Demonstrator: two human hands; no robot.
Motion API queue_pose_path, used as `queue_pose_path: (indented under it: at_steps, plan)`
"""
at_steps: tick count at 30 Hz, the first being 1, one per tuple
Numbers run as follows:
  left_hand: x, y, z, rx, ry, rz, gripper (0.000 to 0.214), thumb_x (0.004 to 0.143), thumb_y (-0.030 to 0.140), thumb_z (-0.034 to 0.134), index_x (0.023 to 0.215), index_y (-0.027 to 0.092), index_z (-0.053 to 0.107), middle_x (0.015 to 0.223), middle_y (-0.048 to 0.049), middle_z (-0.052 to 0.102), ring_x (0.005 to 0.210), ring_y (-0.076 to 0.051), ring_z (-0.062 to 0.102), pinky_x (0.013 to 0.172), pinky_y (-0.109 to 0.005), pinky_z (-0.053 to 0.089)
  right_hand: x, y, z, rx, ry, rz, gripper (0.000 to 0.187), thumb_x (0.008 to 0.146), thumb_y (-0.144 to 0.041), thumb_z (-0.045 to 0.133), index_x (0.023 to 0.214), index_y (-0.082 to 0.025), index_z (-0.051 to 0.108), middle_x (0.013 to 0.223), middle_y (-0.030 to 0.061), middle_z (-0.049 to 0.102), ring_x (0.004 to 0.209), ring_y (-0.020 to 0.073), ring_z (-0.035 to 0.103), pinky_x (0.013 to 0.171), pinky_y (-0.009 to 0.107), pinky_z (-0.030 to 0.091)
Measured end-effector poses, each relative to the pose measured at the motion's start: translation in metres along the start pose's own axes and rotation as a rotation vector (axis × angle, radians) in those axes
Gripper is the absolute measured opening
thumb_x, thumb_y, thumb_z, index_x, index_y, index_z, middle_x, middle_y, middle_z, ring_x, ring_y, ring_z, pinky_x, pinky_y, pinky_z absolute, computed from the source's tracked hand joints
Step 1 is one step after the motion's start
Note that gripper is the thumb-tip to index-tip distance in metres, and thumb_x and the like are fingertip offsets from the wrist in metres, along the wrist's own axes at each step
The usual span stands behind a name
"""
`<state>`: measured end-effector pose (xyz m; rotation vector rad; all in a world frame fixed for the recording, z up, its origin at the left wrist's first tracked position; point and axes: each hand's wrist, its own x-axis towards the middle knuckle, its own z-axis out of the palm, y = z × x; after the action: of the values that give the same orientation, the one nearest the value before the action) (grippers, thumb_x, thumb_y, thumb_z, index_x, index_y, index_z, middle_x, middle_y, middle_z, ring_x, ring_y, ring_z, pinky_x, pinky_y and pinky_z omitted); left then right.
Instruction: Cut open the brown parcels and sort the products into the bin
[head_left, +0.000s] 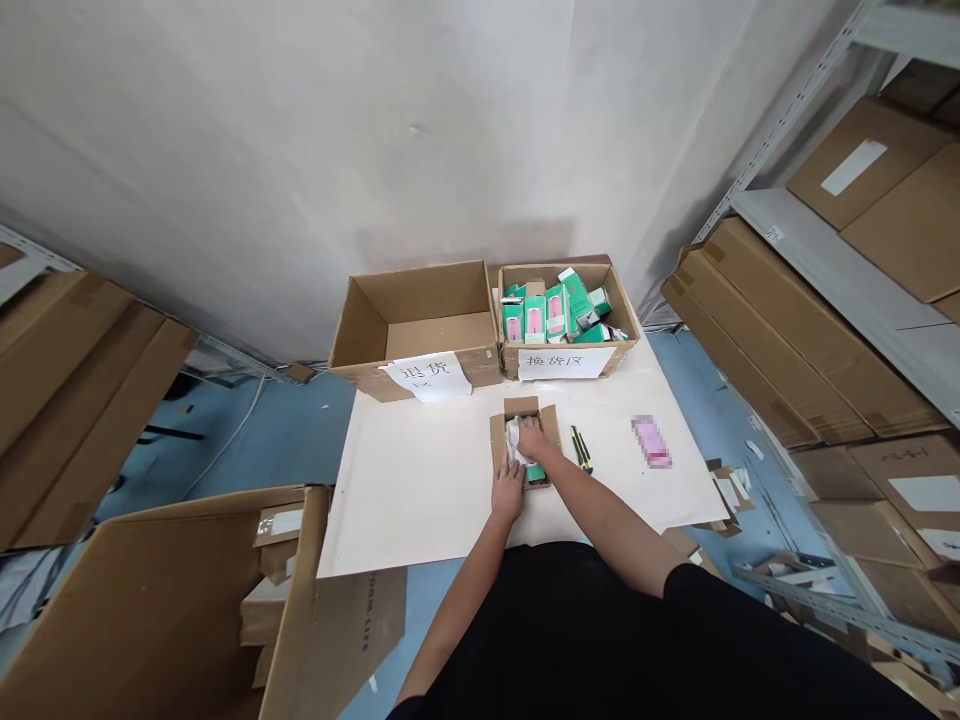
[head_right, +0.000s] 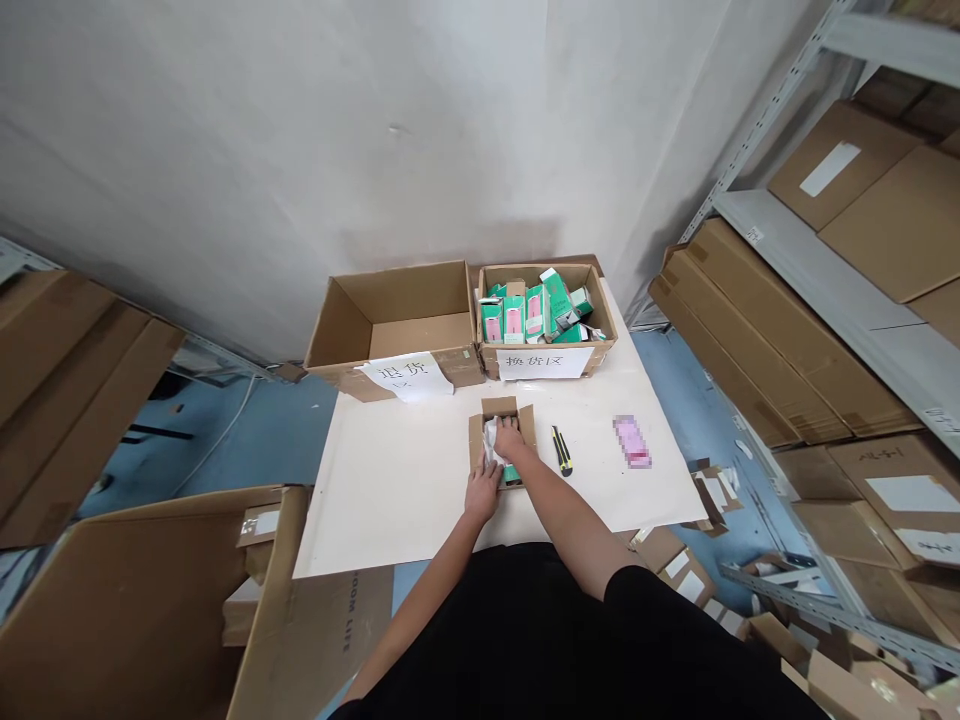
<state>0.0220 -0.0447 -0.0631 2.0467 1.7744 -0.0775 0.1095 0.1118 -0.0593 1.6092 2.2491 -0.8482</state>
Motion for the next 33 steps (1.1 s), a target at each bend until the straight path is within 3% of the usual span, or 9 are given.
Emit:
queue_pose_path:
  at_steps: [6, 10, 13, 16, 21, 24, 29, 33]
  plan:
    - [0.001, -0.004, -0.004, -0.101, 0.001, -0.005, 0.058, 0.091, 0.014, 0.059, 0.147, 0.023, 0.054, 0.169, -0.0117, 0.039, 0.165, -0.031, 0.007, 0.127, -0.056, 0.03, -0.007, 0.004, -0.012, -0.001, 0.055, 0.024, 0.076, 0.087, -0.018, 0.065, 0.158, -0.005, 0.044, 0.154, 0.0287, 0.049, 0.145, 0.037, 0.043, 0.122, 0.047, 0.031]
    - [0.002, -0.004, -0.004, -0.121, 0.001, 0.013, 0.045, 0.092, 0.014, 0.058, 0.137, 0.021, 0.063, 0.169, -0.0124, 0.04, 0.166, -0.03, 0.006, 0.128, -0.057, 0.026, -0.028, 0.014, 0.0, 0.016, 0.078, 0.053, 0.092, 0.085, -0.016, 0.066, 0.168, -0.013, 0.026, 0.163, 0.0276, 0.038, 0.146, 0.0362, 0.046, 0.115, 0.043, 0.041]
    - [0.003, -0.002, -0.003, -0.109, -0.001, 0.021, 0.039, 0.095, 0.015, 0.054, 0.131, 0.021, 0.069, 0.169, -0.0115, 0.041, 0.165, -0.03, 0.007, 0.127, -0.058, 0.026, -0.049, 0.022, 0.02, -0.024, 0.014, -0.03, 0.104, 0.077, -0.019, 0.079, 0.168, -0.02, 0.028, 0.174, 0.0242, 0.018, 0.157, 0.0421, 0.029, 0.118, 0.047, 0.04]
    - [0.004, 0.0, -0.003, -0.104, -0.002, 0.03, 0.037, 0.096, 0.014, 0.052, 0.126, 0.02, 0.073, 0.169, -0.0109, 0.041, 0.166, -0.03, 0.006, 0.128, -0.055, 0.025, -0.063, 0.029, 0.033, -0.13, -0.045, -0.144, 0.102, 0.075, -0.019, 0.082, 0.166, -0.019, 0.035, 0.176, 0.0225, 0.014, 0.162, 0.0432, 0.013, 0.123, 0.053, 0.033]
    - [0.003, -0.004, -0.007, -0.106, -0.013, 0.04, 0.028, 0.093, 0.017, 0.058, 0.11, 0.02, 0.08, 0.169, -0.0082, 0.041, 0.166, -0.03, 0.004, 0.129, -0.056, 0.024, -0.07, 0.036, 0.03, -0.192, 0.033, -0.294, 0.117, 0.07, -0.021, 0.086, 0.169, -0.019, 0.024, 0.176, 0.0209, 0.003, 0.163, 0.0421, 0.003, 0.124, 0.054, 0.033]
    - [0.004, -0.006, -0.008, -0.132, -0.01, 0.08, 0.025, 0.092, 0.018, 0.06, 0.101, 0.021, 0.083, 0.171, -0.0035, 0.039, 0.166, -0.029, 0.005, 0.13, -0.051, 0.026, -0.077, 0.043, 0.027, -0.124, 0.104, -0.335, 0.119, 0.072, -0.021, 0.085, 0.171, -0.018, 0.019, 0.177, 0.0213, 0.0, 0.163, 0.0413, 0.003, 0.125, 0.055, 0.03]
    - [0.006, -0.005, -0.002, -0.174, 0.016, 0.057, 0.029, 0.094, 0.019, 0.057, 0.108, 0.021, 0.082, 0.166, -0.0036, 0.047, 0.166, -0.027, 0.007, 0.133, -0.05, 0.024, -0.092, 0.047, 0.016, 0.007, 0.24, -0.312, 0.097, 0.082, -0.006, 0.067, 0.169, -0.02, 0.027, 0.178, 0.0179, 0.003, 0.164, 0.0355, 0.011, 0.127, 0.052, 0.029]
    - [0.007, -0.006, 0.0, -0.175, -0.005, 0.045, 0.026, 0.094, 0.017, 0.057, 0.102, 0.019, 0.082, 0.168, -0.0057, 0.043, 0.166, -0.029, 0.003, 0.134, -0.048, 0.022, -0.093, 0.045, -0.012, 0.086, 0.311, -0.199, 0.073, 0.09, -0.003, 0.051, 0.16, -0.024, 0.048, 0.172, 0.0103, 0.034, 0.153, 0.0268, 0.04, 0.122, 0.04, 0.039]
